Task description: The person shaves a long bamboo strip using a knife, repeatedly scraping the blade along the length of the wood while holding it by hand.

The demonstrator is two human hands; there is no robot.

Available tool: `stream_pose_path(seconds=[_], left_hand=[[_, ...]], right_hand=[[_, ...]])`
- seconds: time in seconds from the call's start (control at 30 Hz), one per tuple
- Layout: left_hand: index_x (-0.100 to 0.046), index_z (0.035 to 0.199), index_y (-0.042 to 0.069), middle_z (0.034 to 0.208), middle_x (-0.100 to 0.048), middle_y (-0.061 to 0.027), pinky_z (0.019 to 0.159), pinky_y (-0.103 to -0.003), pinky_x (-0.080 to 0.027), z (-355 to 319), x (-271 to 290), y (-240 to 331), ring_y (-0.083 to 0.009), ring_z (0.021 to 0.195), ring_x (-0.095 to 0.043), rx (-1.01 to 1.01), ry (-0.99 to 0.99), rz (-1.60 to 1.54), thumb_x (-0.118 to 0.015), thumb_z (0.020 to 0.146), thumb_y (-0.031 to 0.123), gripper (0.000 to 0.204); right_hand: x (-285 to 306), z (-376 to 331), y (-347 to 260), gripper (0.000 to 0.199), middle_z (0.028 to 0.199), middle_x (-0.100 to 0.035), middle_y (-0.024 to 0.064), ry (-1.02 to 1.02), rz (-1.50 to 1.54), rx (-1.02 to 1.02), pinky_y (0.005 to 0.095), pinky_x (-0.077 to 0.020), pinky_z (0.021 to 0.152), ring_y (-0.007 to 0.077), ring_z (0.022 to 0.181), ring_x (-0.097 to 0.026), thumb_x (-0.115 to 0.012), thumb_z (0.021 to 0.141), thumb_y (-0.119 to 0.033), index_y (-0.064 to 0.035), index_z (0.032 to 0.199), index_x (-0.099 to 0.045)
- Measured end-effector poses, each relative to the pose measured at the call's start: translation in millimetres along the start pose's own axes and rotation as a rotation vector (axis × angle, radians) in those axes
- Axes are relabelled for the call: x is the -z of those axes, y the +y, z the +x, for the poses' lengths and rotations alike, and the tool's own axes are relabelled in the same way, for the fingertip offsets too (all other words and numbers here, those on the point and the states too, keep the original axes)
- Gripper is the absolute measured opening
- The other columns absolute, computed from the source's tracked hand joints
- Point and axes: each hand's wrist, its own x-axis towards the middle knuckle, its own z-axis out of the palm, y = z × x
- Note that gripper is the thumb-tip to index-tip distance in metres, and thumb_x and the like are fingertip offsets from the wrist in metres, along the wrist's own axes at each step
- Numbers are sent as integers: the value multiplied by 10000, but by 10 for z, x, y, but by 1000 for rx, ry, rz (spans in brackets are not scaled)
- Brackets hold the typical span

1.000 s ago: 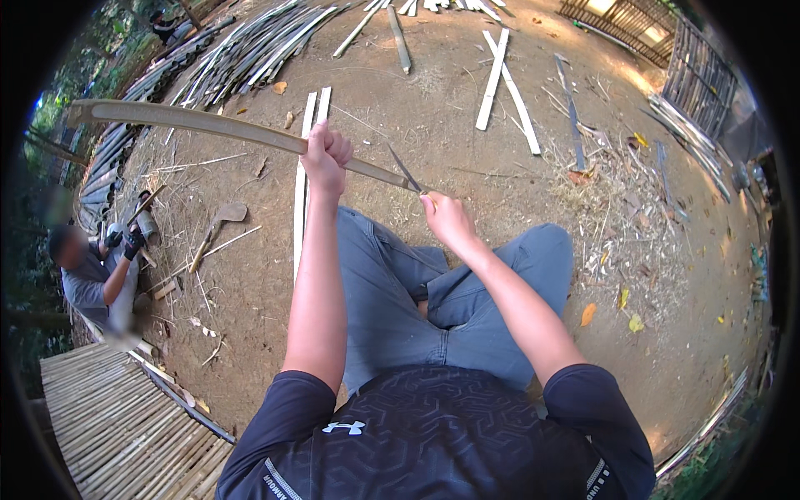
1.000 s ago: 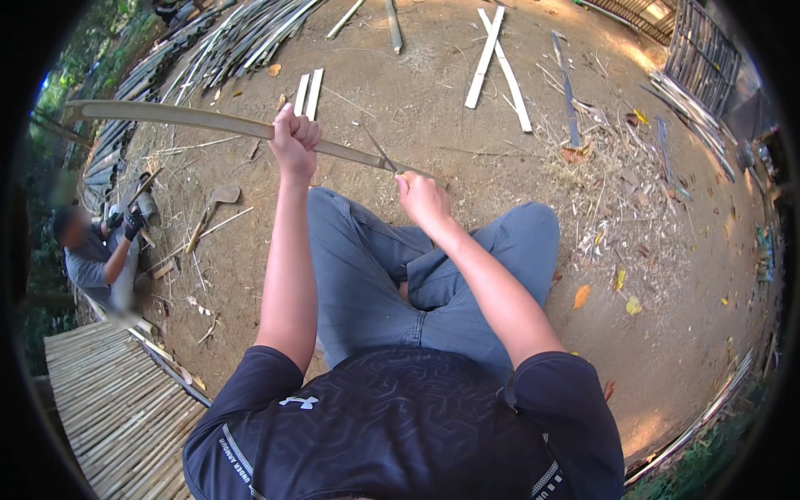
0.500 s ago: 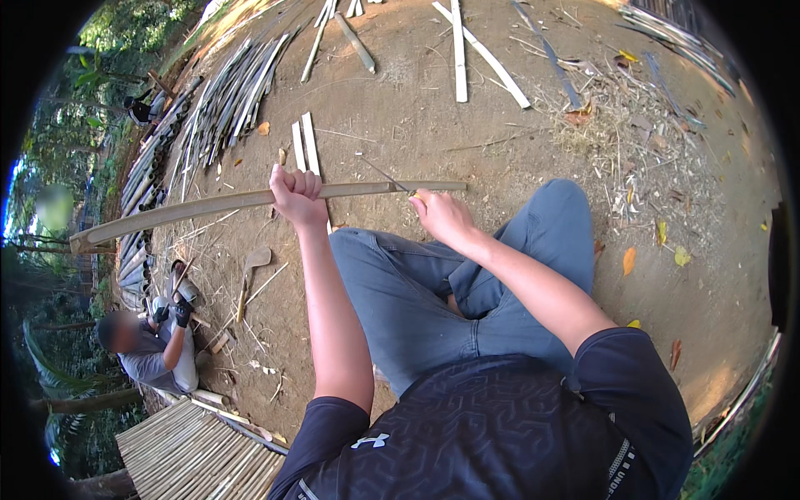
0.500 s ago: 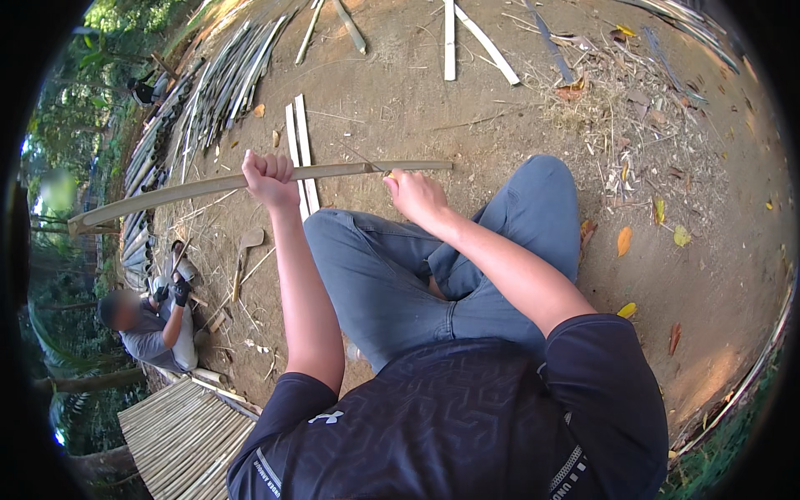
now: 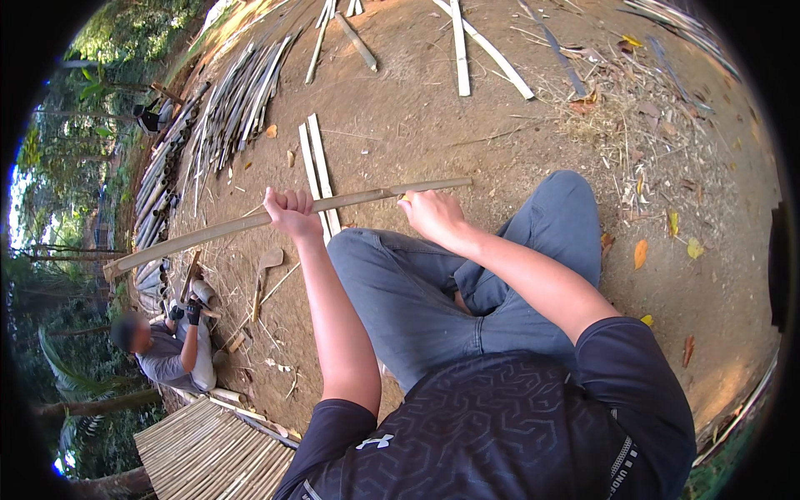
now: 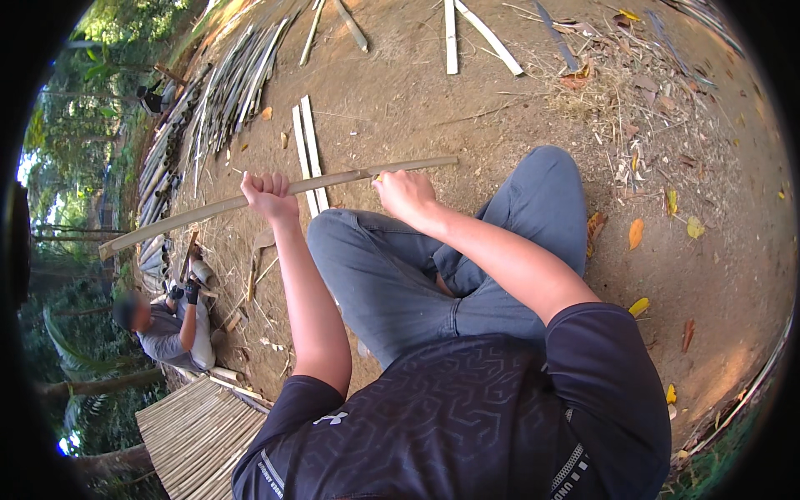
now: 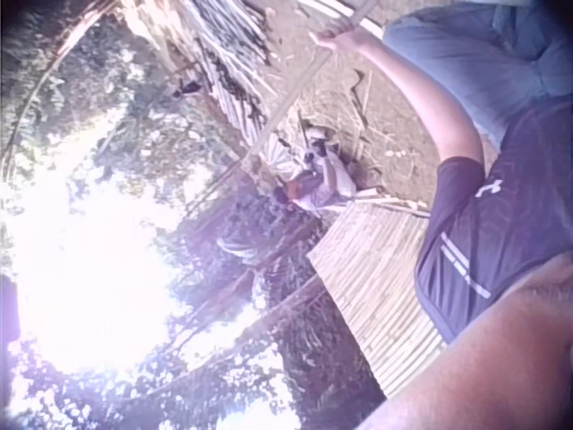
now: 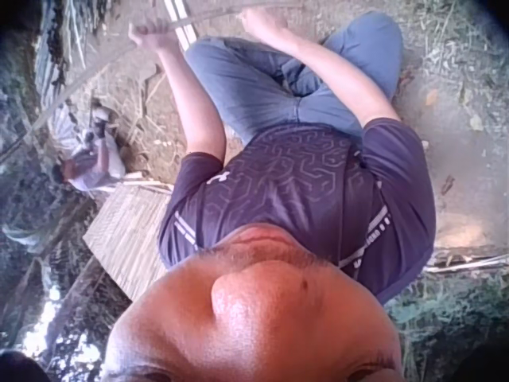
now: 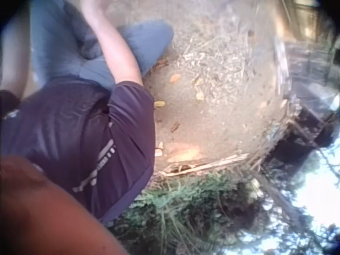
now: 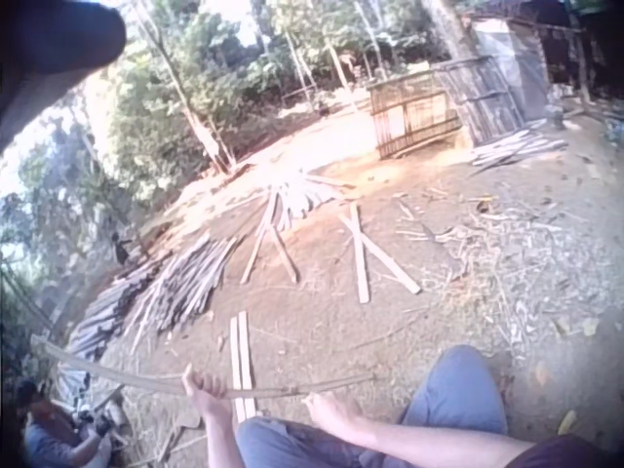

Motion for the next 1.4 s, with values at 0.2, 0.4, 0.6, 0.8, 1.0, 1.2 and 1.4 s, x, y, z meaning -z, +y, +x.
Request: stream_pose_path(seconds=[0.2, 0.4, 0.6, 0.8, 1.0, 1.2, 1.4], left_hand=[[-167, 643, 176, 517, -160, 43, 433, -304, -121, 15, -16, 6, -92, 458, -111, 0, 40, -4, -443, 1001, 282, 464], [-182, 643, 175, 525, -147, 41, 445, -307, -122, -27, 1, -47, -104, 472, -107, 3, 33, -21, -469, 988, 295, 464], [-184, 642, 176, 525, -146, 42, 449, -303, -133, -86, -23, 11, -101, 474, -109, -19, -26, -8, -479, 985, 298, 469], [-195, 640, 174, 522, -155, 43, 443, -297, -143, -72, -192, 5, -96, 467, -113, -27, -124, 1, -461, 993, 293, 458], [-203, 628, 174, 511, -159, 45, 426, -295, -147, -44, -153, 25, -92, 454, -116, -28, -168, -8, -452, 996, 297, 461], [-214, 613, 170, 497, -178, 45, 409, -302, -153, -15, -124, -20, -96, 431, -136, 3, -146, -89, -459, 996, 296, 472], [-254, 647, 176, 505, -200, 54, 413, -300, -156, -68, -68, -22, -83, 428, -163, -6, -140, -101, -462, 1006, 275, 426]], right_hand=[[-26, 27, -18, 367, 640, -674, 155, 40, 3, 14, 421, -556, 487, 291, 564, -691, -525, 1011, -300, 4, 876, -682], [-216, 130, 455, 365, 679, -699, 150, -216, -192, -212, 382, -543, 464, 268, 604, -706, -533, 1005, -280, -12, 832, -711], [105, -113, 320, 405, 813, -725, 180, -37, 3, -60, 448, -574, 654, 326, 726, -724, -517, 1017, -341, -11, 895, -717], [150, -4, 786, 351, 898, -715, 225, -210, 17, -338, 510, -551, 751, 387, 869, -710, -521, 1010, -345, -36, 1020, -689], [-65, -122, 944, 404, 1069, -705, 215, -229, -24, -561, 507, -536, 859, 398, 1020, -678, -519, 992, -399, -55, 1083, -709], [-110, -154, 1057, 363, 1007, -709, 222, -170, -27, -472, 527, -526, 846, 428, 990, -671, -515, 989, -411, -104, 1063, -696], [-144, -222, 1001, 361, 965, -696, 235, -142, 159, -294, 539, -506, 826, 460, 978, -643, -511, 990, -419, -108, 1081, -668]])
